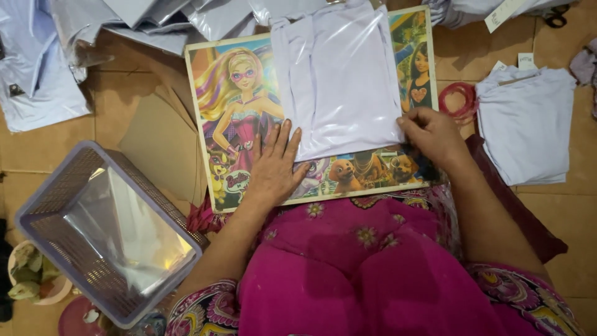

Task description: The person folds white t-shirts and places them into clear plastic bags on a printed board. They smooth the shirts, seal the bags, and set the packaged items aside. The process is repeated for multiple shirts.

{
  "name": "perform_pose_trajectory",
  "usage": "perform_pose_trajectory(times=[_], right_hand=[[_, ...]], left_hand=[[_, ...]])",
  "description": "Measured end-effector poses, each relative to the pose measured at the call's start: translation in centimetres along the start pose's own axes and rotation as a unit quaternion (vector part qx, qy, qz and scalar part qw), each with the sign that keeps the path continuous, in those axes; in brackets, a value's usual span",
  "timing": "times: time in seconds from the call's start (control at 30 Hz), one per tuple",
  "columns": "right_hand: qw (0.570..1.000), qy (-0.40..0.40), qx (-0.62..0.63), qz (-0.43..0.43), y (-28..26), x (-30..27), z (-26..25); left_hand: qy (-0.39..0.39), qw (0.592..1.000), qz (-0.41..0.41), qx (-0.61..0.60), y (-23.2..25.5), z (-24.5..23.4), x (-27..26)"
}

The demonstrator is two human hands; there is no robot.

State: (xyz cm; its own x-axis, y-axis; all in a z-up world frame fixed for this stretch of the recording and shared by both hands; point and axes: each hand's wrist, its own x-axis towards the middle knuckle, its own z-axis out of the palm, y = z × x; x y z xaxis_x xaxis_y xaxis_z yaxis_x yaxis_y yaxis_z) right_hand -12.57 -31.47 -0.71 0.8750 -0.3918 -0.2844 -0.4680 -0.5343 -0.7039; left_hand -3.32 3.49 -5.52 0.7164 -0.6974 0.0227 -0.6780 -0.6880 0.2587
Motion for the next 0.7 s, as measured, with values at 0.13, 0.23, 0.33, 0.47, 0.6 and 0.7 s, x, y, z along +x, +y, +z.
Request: perform_pose_trajectory(times=[0.13,0.23,0.33,0.47,0.6,0.7], right_hand=[[0.998,-0.011,0.051,-0.031,-0.8,-0.2,0.3],[0.990,-0.024,0.131,-0.048,-1.3,-0.5,0.5],[0.977,-0.019,0.198,-0.081,-3.3,-2.1,0.5],[0.957,-0.054,0.224,-0.174,-7.7,-5.5,0.8],[0.903,-0.137,0.283,-0.293,-12.0,-8.2,1.7],[0.891,-0.161,0.197,-0.375,-11.6,-8.3,3.2]], left_hand=[[0.002,1.000,0.003,-0.007,-0.2,-0.1,-0.1],[-0.004,0.999,0.008,-0.031,0.1,-0.6,0.0],[0.045,0.998,0.011,-0.042,1.3,-1.1,0.4],[0.089,0.983,0.079,-0.143,2.7,-1.5,1.3],[0.051,0.840,-0.091,-0.532,1.2,2.4,-0.6],[0.070,0.557,-0.408,-0.720,-0.3,0.4,-3.4]])
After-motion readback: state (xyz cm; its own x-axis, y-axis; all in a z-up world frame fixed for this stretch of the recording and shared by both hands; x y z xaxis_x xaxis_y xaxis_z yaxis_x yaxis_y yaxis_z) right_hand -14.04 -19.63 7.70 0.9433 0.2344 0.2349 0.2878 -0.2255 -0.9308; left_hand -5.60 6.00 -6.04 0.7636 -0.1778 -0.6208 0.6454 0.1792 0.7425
